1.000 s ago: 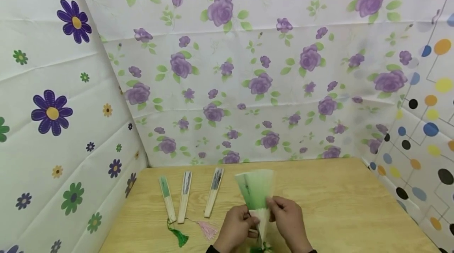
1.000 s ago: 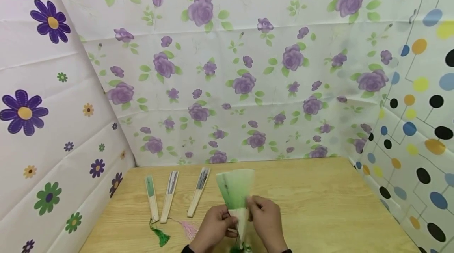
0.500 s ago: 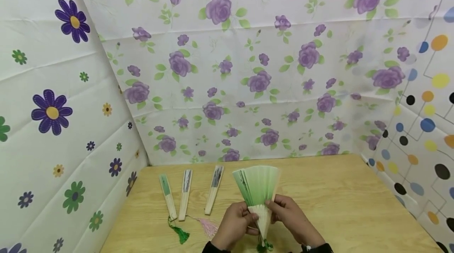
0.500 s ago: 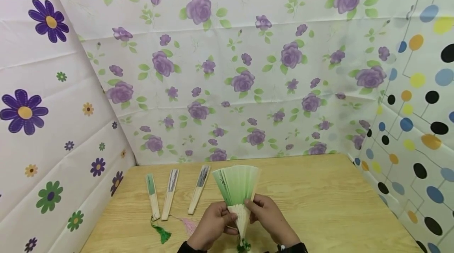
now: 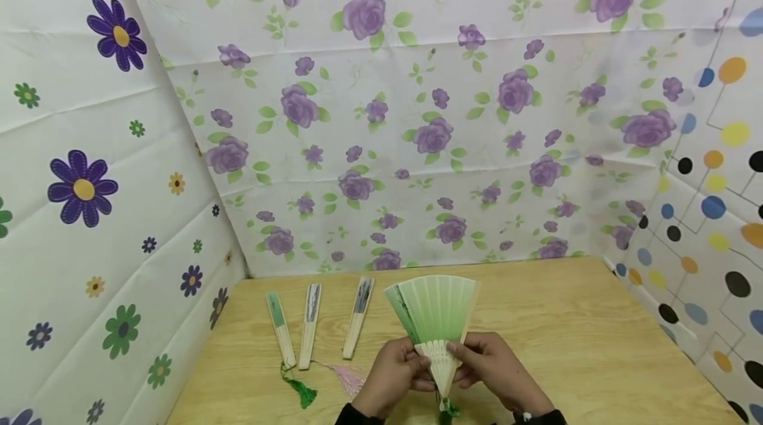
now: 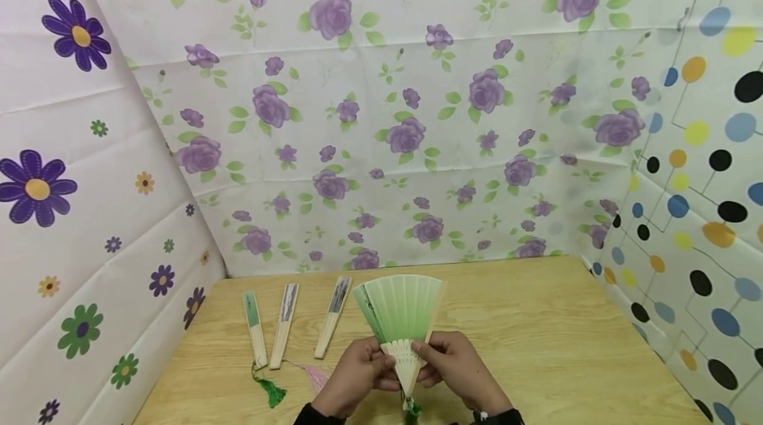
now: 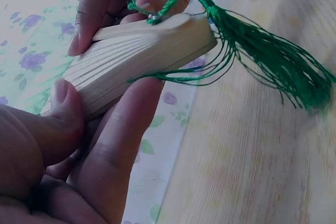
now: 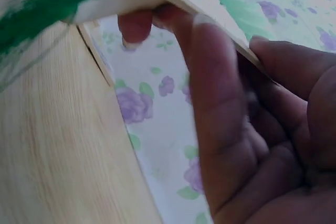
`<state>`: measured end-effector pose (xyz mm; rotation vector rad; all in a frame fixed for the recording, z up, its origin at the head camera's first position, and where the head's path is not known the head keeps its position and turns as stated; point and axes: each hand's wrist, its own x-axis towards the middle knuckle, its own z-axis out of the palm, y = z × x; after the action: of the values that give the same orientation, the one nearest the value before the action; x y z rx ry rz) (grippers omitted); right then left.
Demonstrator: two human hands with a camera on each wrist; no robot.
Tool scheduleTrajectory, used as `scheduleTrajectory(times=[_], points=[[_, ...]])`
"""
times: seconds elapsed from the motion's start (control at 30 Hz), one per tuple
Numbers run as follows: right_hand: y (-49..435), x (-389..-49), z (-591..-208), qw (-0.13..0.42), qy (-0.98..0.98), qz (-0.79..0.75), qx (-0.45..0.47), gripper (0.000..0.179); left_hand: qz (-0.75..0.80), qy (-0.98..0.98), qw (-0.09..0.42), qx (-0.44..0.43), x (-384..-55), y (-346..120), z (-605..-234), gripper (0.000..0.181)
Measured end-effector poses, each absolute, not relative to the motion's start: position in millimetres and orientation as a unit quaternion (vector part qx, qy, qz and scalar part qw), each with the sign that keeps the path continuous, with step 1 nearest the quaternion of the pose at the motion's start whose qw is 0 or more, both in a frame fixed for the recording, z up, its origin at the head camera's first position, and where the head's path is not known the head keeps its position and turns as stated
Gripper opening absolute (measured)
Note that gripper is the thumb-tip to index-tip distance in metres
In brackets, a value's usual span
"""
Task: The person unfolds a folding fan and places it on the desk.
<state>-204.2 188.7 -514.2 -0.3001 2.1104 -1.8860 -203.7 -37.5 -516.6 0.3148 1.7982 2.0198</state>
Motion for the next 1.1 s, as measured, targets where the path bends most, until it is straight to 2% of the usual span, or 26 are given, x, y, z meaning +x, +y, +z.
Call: scheduleTrajectory(times=[0.23, 0.47, 0.7, 0.93, 1.1], points=[[184.4, -198.7, -520.4, 0.087, 0.689, -0.719, -0.018, 0.042, 0.755, 0.630, 0.161, 0.083, -205.0, -38.4, -519.7, 0.012], [189.5, -199.7, -519.7, 0.139, 0.702, -0.696, -0.065, 0.041, 0.739, 0.642, 0.181, 0.093, -206.1, -36.0, -519.8, 0.006], [191.8, -199.7, -519.9, 0.197, 0.707, -0.670, -0.109, 0.049, 0.693, 0.702, 0.142, 0.080, -208.9, -43.3, -517.4, 0.007], [189.0, -199.4, -523.2, 0.179, 0.650, -0.733, -0.085, 0.047, 0.739, 0.656, 0.144, 0.061, -214.3, -48.1, -516.2, 0.009], [181.3, -196.6, -526.5, 0.145, 0.619, -0.769, -0.058, 0.048, 0.743, 0.658, 0.118, 0.044, -215.8, -49.6, -514.5, 0.013]])
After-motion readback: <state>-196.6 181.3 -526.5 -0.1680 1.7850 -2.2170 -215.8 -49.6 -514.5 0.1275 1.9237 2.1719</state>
